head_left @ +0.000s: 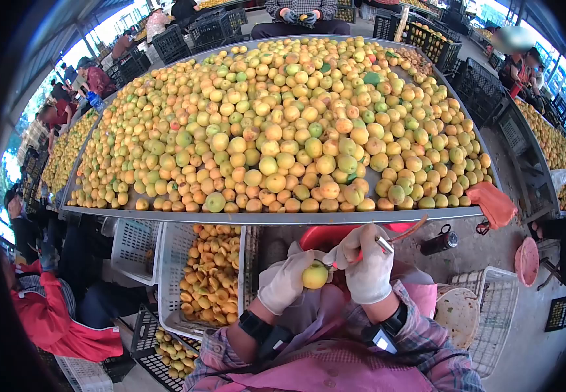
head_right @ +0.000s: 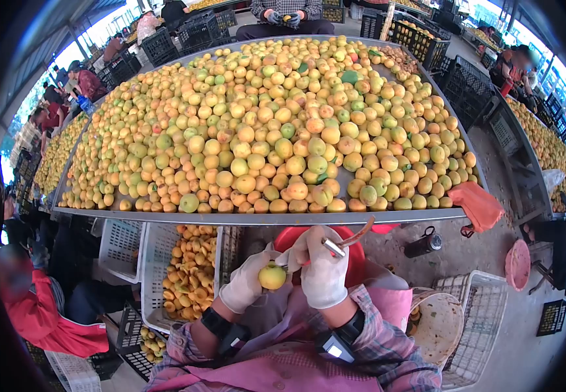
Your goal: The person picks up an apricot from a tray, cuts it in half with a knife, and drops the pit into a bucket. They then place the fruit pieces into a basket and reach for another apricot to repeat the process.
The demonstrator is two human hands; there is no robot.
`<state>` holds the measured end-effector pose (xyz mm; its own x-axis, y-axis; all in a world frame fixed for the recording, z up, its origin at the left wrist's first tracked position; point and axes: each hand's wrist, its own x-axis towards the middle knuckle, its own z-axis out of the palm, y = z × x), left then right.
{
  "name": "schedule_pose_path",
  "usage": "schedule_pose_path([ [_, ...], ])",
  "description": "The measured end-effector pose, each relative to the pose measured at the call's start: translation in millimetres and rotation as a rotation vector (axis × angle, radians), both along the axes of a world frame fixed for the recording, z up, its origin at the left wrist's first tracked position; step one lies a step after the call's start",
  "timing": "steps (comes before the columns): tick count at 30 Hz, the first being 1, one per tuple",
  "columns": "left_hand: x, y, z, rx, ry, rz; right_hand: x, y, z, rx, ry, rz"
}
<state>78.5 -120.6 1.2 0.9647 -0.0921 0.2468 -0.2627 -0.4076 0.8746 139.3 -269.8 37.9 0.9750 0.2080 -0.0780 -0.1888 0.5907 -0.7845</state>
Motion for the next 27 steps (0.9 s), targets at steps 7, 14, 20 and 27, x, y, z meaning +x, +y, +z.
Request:
schedule_pose_path([
  [7,-6.3,8.8,-25.1,-0.287,0.100,-0.102,2.6,13.7,19.5,-0.047,-0.267,-0.038],
  [14,-13.8,16.8,-55.2,0.193,-0.085,0.077,3.0,36.0,11.5,-0.036,-0.187,0.050],
  [20,-11.5,18.8,-55.5,0.230,-0.185,0.050,1.8,40.7,8.2,-0.072,-0.176,0.133],
  [27,-10.2,14.4,-42.9,0.176,-0.036,0.040,0.9,41.4,-14.9,-0.246,-0.146,0.103],
])
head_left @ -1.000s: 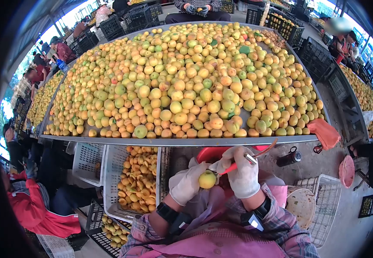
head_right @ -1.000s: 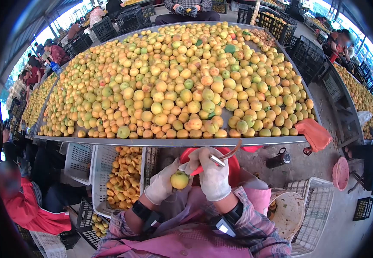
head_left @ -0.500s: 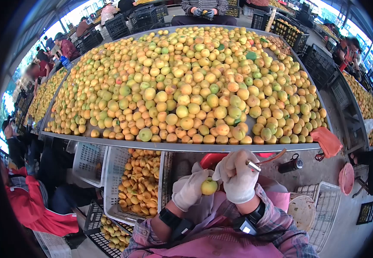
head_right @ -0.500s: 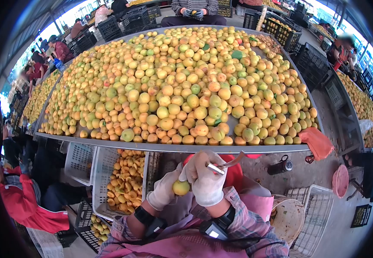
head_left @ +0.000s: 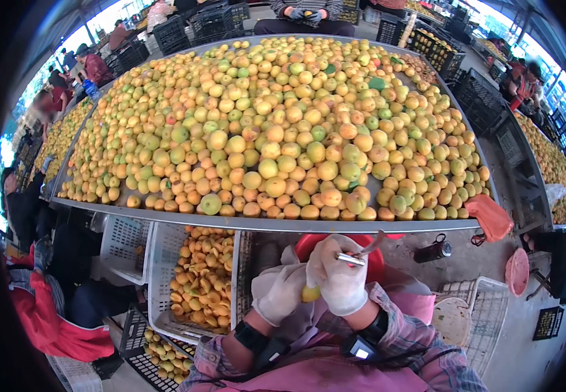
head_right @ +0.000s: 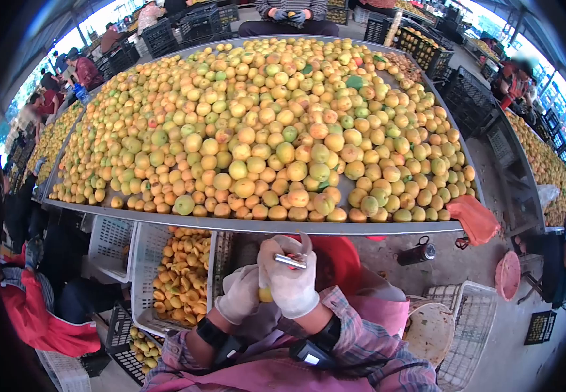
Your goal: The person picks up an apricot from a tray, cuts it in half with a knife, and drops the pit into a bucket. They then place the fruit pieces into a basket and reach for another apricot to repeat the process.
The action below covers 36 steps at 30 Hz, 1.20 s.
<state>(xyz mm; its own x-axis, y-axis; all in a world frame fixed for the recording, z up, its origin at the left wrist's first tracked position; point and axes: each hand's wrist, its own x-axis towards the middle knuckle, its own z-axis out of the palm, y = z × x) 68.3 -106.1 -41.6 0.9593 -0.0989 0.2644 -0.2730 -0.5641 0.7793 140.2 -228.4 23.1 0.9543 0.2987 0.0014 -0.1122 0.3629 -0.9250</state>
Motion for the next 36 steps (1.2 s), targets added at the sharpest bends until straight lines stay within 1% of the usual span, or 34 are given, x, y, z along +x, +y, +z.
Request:
schedule_pose_path([
  [1,0.3,-0.7,-3.7,0.012,-0.064,0.009,1.0,-4.2,-8.9,0.019,-0.012,0.061],
  [2,0.7,0.0,-8.6,0.010,-0.068,0.000,2.0,-7.1,-11.2,0.041,-0.024,0.125],
  [3,0.5,1.5,-13.8,0.054,-0.078,-0.003,2.0,-7.6,-0.5,-0.078,-0.035,0.144],
  [4,1.3,2.0,-16.7,0.101,-0.088,-0.005,2.2,-6.9,-9.3,-0.076,-0.037,0.138],
  [5,3.0,1.7,-17.5,0.105,-0.090,-0.010,4.4,-0.6,-7.5,0.080,0.105,0.094],
  [6,5.0,1.7,-17.1,0.127,0.010,-0.019,4.6,5.4,-2.6,0.237,0.245,0.052],
  [7,6.5,2.2,-15.1,0.150,0.112,-0.028,0.8,11.1,5.4,0.139,0.301,-0.057],
  [8,11.6,1.3,-8.8,0.159,0.104,-0.025,5.1,11.1,13.9,0.148,0.293,-0.052],
  [10,13.1,-2.9,2.5,-0.045,0.039,0.016,7.9,5.9,18.6,0.021,0.180,-0.045],
  [11,9.0,4.2,-24.2,-0.078,0.157,0.071,7.8,4.2,17.0,0.067,0.184,-0.048],
  [12,9.2,10.6,-47.2,-0.072,0.165,0.085,9.9,3.5,20.3,0.117,0.237,-0.059],
  [13,9.7,16.6,-67.4,-0.277,0.374,0.031,12.6,2.3,20.3,0.151,0.201,-0.021],
  [14,8.0,20.0,-76.1,-0.487,0.578,-0.025,14.9,0.2,19.6,0.185,0.164,0.015],
  [15,9.0,16.2,-56.1,-0.573,0.596,-0.033,17.2,-2.5,17.6,0.138,0.162,0.074],
  [16,6.2,11.7,-33.0,-0.573,0.594,-0.024,18.7,-3.1,17.6,0.140,0.164,0.083],
  [17,3.1,5.2,-2.8,-0.376,0.371,0.016,20.2,-3.5,18.2,0.131,0.128,0.125],
  [18,4.1,0.0,11.5,-0.178,0.149,0.053,21.4,-2.9,18.3,0.120,0.092,0.163],
  [19,9.6,-5.2,9.8,-0.383,0.164,0.010,21.4,-0.8,13.4,0.173,0.122,0.181],
  [20,11.0,-3.0,10.4,-0.390,0.169,0.014,20.0,1.4,10.9,0.167,0.128,0.184],
  [22,7.6,2.8,16.2,-0.303,0.132,-0.016,13.4,6.8,10.5,0.179,0.126,0.124],
  [23,6.9,4.5,15.4,-0.302,0.136,-0.001,11.0,10.5,13.2,0.192,0.180,0.108],
  [24,6.6,2.9,14.3,-0.274,0.077,0.039,10.2,13.8,10.8,0.192,0.188,0.124],
  [25,6.4,1.3,13.4,-0.245,0.018,0.079,9.7,15.5,7.6,0.170,0.110,0.120],
  [26,5.7,-0.5,16.8,-0.244,0.023,0.094,8.0,17.3,4.9,0.148,0.032,0.113],
  [27,4.1,-3.6,23.5,-0.311,0.075,0.118,2.2,18.0,2.3,0.147,0.041,0.124],
  [28,4.0,-5.8,26.7,-0.379,0.123,0.140,-5.1,16.8,-0.7,0.040,-0.110,0.110],
  [29,5.3,-4.1,7.0,-0.283,0.048,0.122,-11.8,15.0,-3.2,-0.069,-0.263,0.095],
  [30,4.3,-4.1,1.6,-0.289,0.052,0.130,-16.8,13.4,-4.5,-0.179,-0.414,0.079],
  [31,3.0,-5.2,-2.3,-0.254,0.044,0.110,-20.0,11.5,-1.9,-0.277,-0.478,0.051],
  [32,2.2,-6.2,-3.9,-0.217,0.035,0.088,-22.6,9.6,-4.4,-0.281,-0.475,0.056],
  [34,1.8,-9.5,22.1,-0.240,0.055,0.087,-28.7,4.6,-11.5,-0.204,-0.265,0.130],
  [35,0.3,-11.5,30.6,-0.318,0.196,0.088,-30.6,2.6,-12.9,-0.207,-0.264,0.130],
  [36,0.0,-13.0,39.2,-0.396,0.335,0.089,-31.8,0.5,-13.9,-0.267,-0.398,0.114],
])
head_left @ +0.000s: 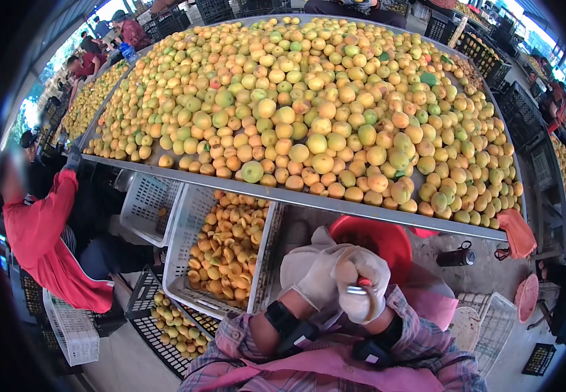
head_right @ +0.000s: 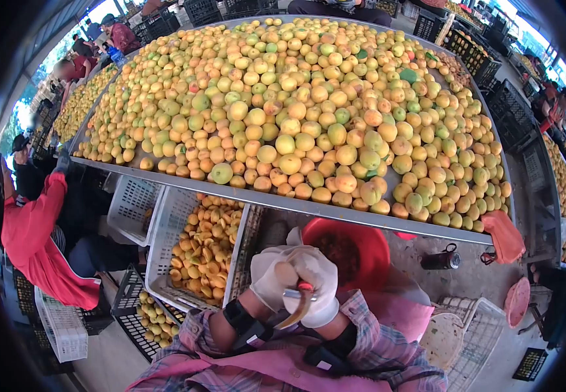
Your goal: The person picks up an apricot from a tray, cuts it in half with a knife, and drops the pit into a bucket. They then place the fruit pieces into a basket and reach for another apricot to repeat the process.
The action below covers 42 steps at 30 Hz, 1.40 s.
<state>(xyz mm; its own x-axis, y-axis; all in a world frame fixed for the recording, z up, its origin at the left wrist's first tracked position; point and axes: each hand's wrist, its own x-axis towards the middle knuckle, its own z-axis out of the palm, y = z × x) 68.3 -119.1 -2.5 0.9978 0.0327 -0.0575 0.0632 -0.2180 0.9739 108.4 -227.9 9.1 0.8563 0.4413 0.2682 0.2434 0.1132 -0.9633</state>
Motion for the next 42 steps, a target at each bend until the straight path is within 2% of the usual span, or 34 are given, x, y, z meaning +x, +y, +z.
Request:
schedule_pose_path([
  [1,0.4,-0.3,9.1,0.182,-0.132,0.006,-2.1,-2.5,-1.5,-0.050,-0.136,-0.008],
  [2,-0.3,-0.2,11.6,0.180,-0.131,0.006,-3.7,-4.0,-4.2,-0.052,-0.135,-0.008],
  [4,-2.2,0.4,16.6,0.316,-0.091,-0.072,-5.2,-6.7,-7.4,0.039,0.029,0.007],
  [5,-1.9,1.6,26.6,0.461,-0.101,-0.109,4.7,-7.3,3.4,-0.110,-0.377,0.014],
  [6,-1.1,3.5,15.0,0.461,-0.114,-0.121,5.9,-9.3,-0.7,-0.113,-0.385,0.000],
  [8,4.5,9.2,-30.4,0.445,-0.448,0.022,13.2,-10.0,-16.5,0.192,0.134,-0.063],
  [9,3.2,12.2,-31.4,0.497,-0.457,0.022,22.5,-3.9,-1.3,0.357,0.366,-0.186],
  [10,1.9,12.4,-29.5,0.493,-0.469,0.005,36.2,-10.9,22.8,0.548,0.418,-0.075],
  [12,0.4,10.3,-2.5,-0.522,0.145,-0.021,39.8,-18.7,44.4,0.668,0.591,-0.221],
  [13,3.5,8.4,-8.8,-0.283,0.026,-0.032,41.0,-26.7,40.4,0.652,0.570,-0.219],
  [14,4.8,7.0,-7.3,-0.276,0.022,-0.041,41.0,-30.5,38.4,0.686,0.570,-0.162],
  [16,7.2,1.8,-4.0,0.012,-0.123,-0.057,39.9,-34.0,34.6,0.707,0.614,-0.156],
  [17,8.0,6.8,-4.3,0.166,-0.049,-0.082,41.2,-35.9,33.1,0.706,0.607,-0.168],
  [20,9.2,4.4,-12.1,0.172,-0.098,-0.134,41.8,-38.9,28.1,0.725,0.621,-0.113],
  [22,7.2,3.7,-16.0,0.128,-0.058,-0.139,42.1,-38.4,25.9,0.592,0.577,-0.073],
  [24,6.3,3.0,-14.7,0.085,-0.024,-0.139,40.8,-33.7,29.2,0.604,0.611,-0.097],
  [26,4.3,-0.2,-7.4,-0.168,0.112,-0.058,39.0,-27.8,25.8,0.601,0.609,-0.143],
  [30,4.0,-4.4,-40.1,-0.328,0.110,0.067,35.7,-17.4,25.0,0.584,0.643,-0.154],
  [32,5.1,-3.4,-56.0,0.305,-0.355,0.102,38.3,-13.3,22.1,0.602,0.560,-0.098],
  [36,8.1,-1.0,-50.1,0.405,-0.489,0.145,39.2,-7.8,11.4,0.629,0.573,-0.043],
  [38,6.9,3.5,-50.5,0.403,-0.479,0.107,38.6,-3.4,9.9,0.348,0.439,-0.122],
  [41,6.6,6.5,-32.2,0.371,-0.369,0.114,44.9,4.6,-0.4,0.399,0.535,-0.055],
  [42,5.2,7.5,-40.3,0.416,-0.399,0.147,41.8,11.6,12.5,0.436,0.583,-0.058],
])
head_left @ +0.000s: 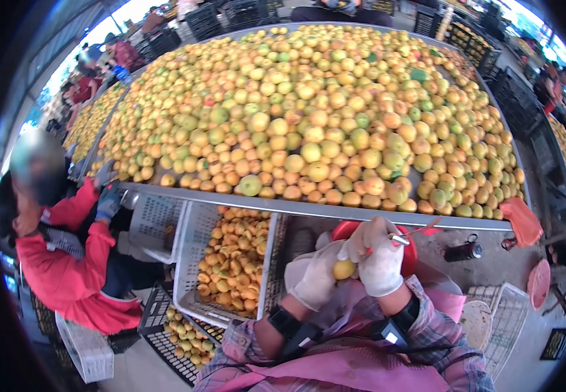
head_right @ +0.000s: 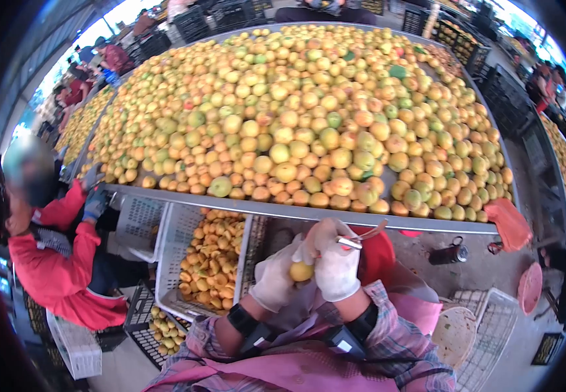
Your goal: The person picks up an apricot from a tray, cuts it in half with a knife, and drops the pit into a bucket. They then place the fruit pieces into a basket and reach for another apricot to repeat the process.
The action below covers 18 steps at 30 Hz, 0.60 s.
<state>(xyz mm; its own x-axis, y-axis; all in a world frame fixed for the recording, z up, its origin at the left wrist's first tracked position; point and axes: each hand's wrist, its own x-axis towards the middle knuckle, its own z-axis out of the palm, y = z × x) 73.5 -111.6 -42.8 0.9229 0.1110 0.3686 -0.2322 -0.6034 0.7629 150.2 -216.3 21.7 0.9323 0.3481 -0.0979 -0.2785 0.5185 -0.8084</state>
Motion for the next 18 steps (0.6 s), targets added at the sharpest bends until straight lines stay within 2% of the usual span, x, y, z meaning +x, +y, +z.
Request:
schedule_pose_path([
  [2,0.9,1.8,-3.4,-0.151,0.109,-0.057,1.0,0.7,-1.2,-0.049,-0.017,0.047],
  [5,-1.3,0.2,10.4,-0.138,0.172,-0.021,0.0,0.3,-8.7,-0.049,-0.067,0.064],
  [8,0.6,-1.6,18.0,-0.066,0.041,0.014,-14.3,-2.2,-14.3,-0.067,-0.123,0.025],
  [9,-0.4,-3.7,23.5,-0.068,0.041,0.014,-22.6,-1.3,-5.7,-0.247,-0.247,-0.013],
  [10,-2.2,-5.7,30.7,-0.107,0.172,0.002,-28.7,-2.5,-1.7,-0.426,-0.370,-0.052],
  [11,-3.5,-6.5,35.2,-0.146,0.305,-0.013,-28.9,-5.5,-12.3,-0.393,-0.400,-0.038],
  [12,-4.1,-6.2,36.6,-0.148,0.307,-0.018,-29.3,-5.9,-20.2,-0.367,-0.395,-0.030],
  [14,-4.9,-7.0,38.6,-0.097,0.300,-0.051,-31.6,-11.8,-21.4,-0.591,-0.577,-0.033],
  [15,-4.2,-8.7,32.9,-0.096,0.189,-0.039,-33.6,-10.3,-20.6,-0.538,-0.679,-0.108],
  [16,-5.2,-10.2,33.7,-0.104,0.186,-0.051,-35.4,-9.7,-20.7,-0.489,-0.780,-0.185],
  [17,-6.7,-9.5,42.8,-0.029,0.284,-0.064,-36.4,-13.3,-21.7,-0.429,-0.816,-0.093],
  [18,-6.9,-9.7,47.3,0.047,0.381,-0.082,-36.0,-11.2,-17.1,-0.453,-0.908,-0.141],
])
